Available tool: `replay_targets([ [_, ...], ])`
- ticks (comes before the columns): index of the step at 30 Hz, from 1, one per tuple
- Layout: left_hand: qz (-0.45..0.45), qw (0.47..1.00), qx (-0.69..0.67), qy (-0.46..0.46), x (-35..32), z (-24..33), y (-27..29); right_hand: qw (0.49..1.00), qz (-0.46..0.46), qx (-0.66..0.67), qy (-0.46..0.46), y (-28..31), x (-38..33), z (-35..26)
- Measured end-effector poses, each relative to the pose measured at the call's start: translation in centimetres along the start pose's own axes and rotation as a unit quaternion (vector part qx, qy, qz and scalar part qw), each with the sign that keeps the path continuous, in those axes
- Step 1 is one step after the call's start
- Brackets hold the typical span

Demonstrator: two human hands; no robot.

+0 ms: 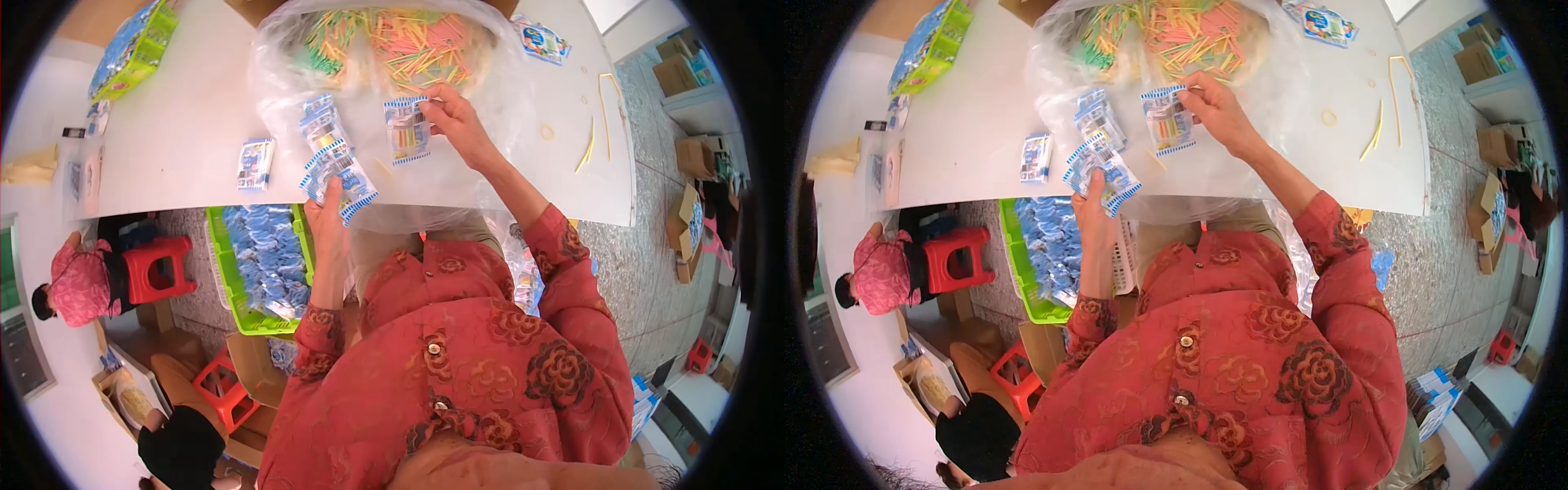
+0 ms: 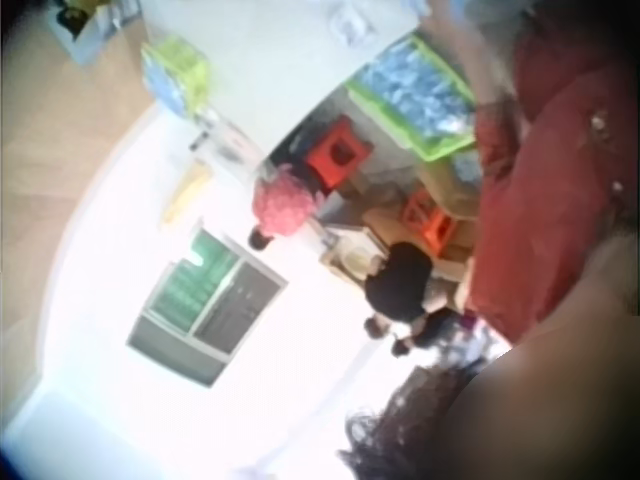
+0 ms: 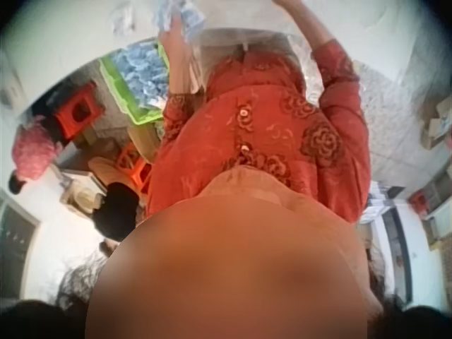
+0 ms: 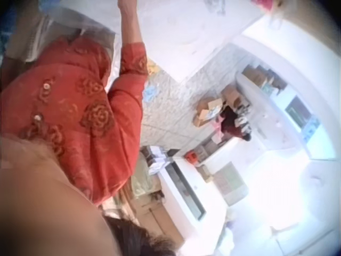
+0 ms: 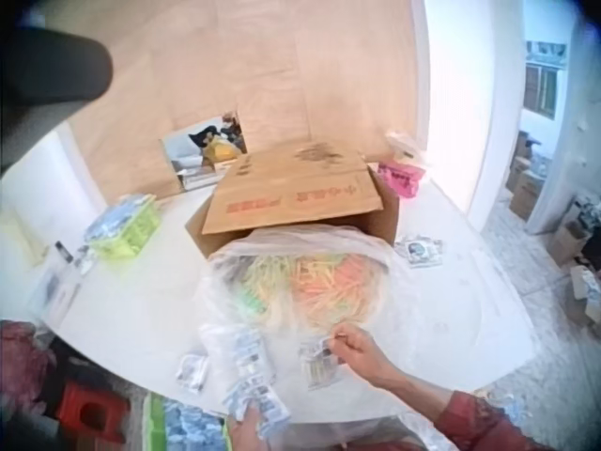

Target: Putting colorful rubber bands into small plastic bags.

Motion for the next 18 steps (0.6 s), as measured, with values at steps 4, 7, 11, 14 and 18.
replay_targets([
  [4, -0.002, 1.000, 0.002, 0.024, -1.0, 0.1, 1.1, 0.998, 0.009, 0.042, -0.046, -2.4, 2.2, 3.9],
  [7, 0.005, 1.000, 0.000, 0.027, -1.4, -0.2, 1.9, 0.998, 0.003, -0.021, -0.051, -4.8, 3.6, 5.9],
  [11, 0.010, 0.999, 0.012, 0.029, -2.3, -0.1, 1.9, 0.997, -0.031, -0.076, 0.007, -6.7, 5.9, 7.9],
  [14, -0.002, 0.999, 0.030, 0.017, -2.6, -0.2, 1.7, 0.987, -0.033, -0.122, 0.100, -7.2, 6.5, 7.8],
  [18, -0.001, 0.998, 0.064, -0.007, -2.4, -0.2, 1.1, 0.961, -0.006, -0.183, 0.207, -7.0, 4.8, 5.1],
])
Point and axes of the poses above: each hand's wrist, its own x-axis towards the middle knuckle, its own y-axis out of the back of the hand, z = x × y, the point moved 2 cm from there along x, towards the middle knuckle, and after that the axes turned 12 degrees about x, right-handed, at the moved point
